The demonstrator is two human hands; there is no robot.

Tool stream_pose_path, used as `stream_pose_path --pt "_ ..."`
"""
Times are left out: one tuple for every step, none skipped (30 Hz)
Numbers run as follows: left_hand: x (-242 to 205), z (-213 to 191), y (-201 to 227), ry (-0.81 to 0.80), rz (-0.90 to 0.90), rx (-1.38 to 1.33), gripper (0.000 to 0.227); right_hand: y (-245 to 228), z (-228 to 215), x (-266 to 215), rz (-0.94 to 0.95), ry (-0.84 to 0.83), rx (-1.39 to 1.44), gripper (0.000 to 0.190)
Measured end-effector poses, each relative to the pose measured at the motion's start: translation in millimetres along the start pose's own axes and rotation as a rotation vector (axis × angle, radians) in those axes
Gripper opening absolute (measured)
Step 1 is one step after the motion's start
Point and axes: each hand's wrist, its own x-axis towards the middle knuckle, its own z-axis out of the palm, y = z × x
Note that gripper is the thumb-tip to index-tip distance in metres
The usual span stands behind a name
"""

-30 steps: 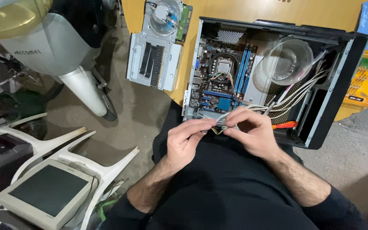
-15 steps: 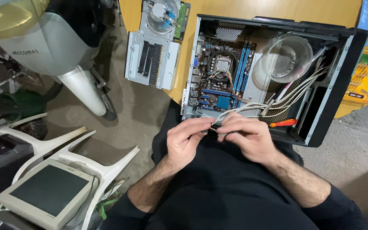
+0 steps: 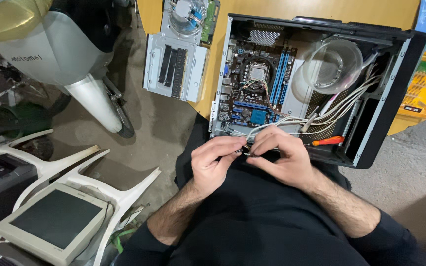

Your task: The person is assembling a desktop computer. They use a screwdriver to secure components inside the case and connect various internal cables to the motherboard.

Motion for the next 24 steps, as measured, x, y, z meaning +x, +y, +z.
stream_pose_path --pt "0 0 0 0.001 0.002 0.004 0.015 -1 0 1 -0.012 -0.022 -0.014 0.022" --pt "0 0 -1 0.002 0.004 0.007 0.015 -2 1 2 -0.023 -0.044 -0.029 0.021" --pt "0 0 0 0.002 0.003 0.005 0.015 -4 1 3 -0.021 -0.043 -0.030 0.021" --pt "1 0 2 -0.001 -0.013 0.012 0.014 -5 2 3 -0.031 -0.051 -0.041 0.020" --pt "2 0 3 -0.005 -0.028 0.018 0.014 -7 2 4 -0.040 -0.060 -0.051 0.019" --pt "0 -1 3 -0.003 -0.029 0.018 0.014 -5 3 3 -0.039 -0.061 -0.051 0.019" --pt "-2 -3 3 -0.009 -0.057 0.017 0.014 -3 4 2 -0.031 -0.078 -0.074 0.017" --pt "-4 -4 3 -0.014 -0.084 0.017 0.015 -1 5 1 -0.023 -0.096 -0.098 0.015" --pt "-12 -5 -1 -0.012 -0.085 0.017 0.015 -1 4 1 -0.022 -0.098 -0.098 0.015" --pt "-20 -6 -5 0.000 -0.166 -0.029 0.014 0 4 0 -0.036 -0.193 -0.169 0.014" --pt "-29 -7 -9 0.012 -0.247 -0.076 0.014 1 3 0 -0.050 -0.287 -0.240 0.014" --pt "-44 -10 -21 0.015 -0.248 -0.077 0.014 6 3 -3 -0.049 -0.290 -0.240 0.014" --pt "-59 -13 -33 0.037 -0.385 -0.143 0.020 12 3 -5 -0.100 -0.340 -0.325 0.013" --pt "-75 -16 -44 0.060 -0.524 -0.210 0.025 17 3 -8 -0.150 -0.391 -0.409 0.013" --pt "-72 -16 -39 0.064 -0.527 -0.212 0.025 17 3 -9 -0.147 -0.396 -0.407 0.013" --pt "-70 -15 -34 0.076 -0.563 -0.237 0.024 17 3 -9 -0.164 -0.391 -0.471 0.011" --pt "-67 -15 -30 0.088 -0.598 -0.262 0.022 18 3 -10 -0.181 -0.387 -0.534 0.010" --pt "-69 -15 -32 0.092 -0.600 -0.263 0.022 15 4 -8 -0.179 -0.391 -0.533 0.010" --pt "-71 -15 -34 0.097 -0.598 -0.267 0.023 12 5 -6 -0.199 -0.381 -0.568 0.011" --pt "-72 -15 -36 0.101 -0.595 -0.271 0.024 10 5 -4 -0.220 -0.371 -0.604 0.011" --pt "-69 -16 -35 0.104 -0.594 -0.274 0.024 8 5 -1 -0.220 -0.375 -0.605 0.011" --pt "-67 -17 -32 0.079 -0.586 -0.247 0.025 6 5 2 -0.243 -0.378 -0.598 0.012" --pt "-65 -18 -30 0.055 -0.578 -0.220 0.026 4 5 4 -0.267 -0.381 -0.591 0.013" --pt "-66 -19 -31 0.057 -0.581 -0.221 0.026 3 6 6 -0.263 -0.384 -0.591 0.013"
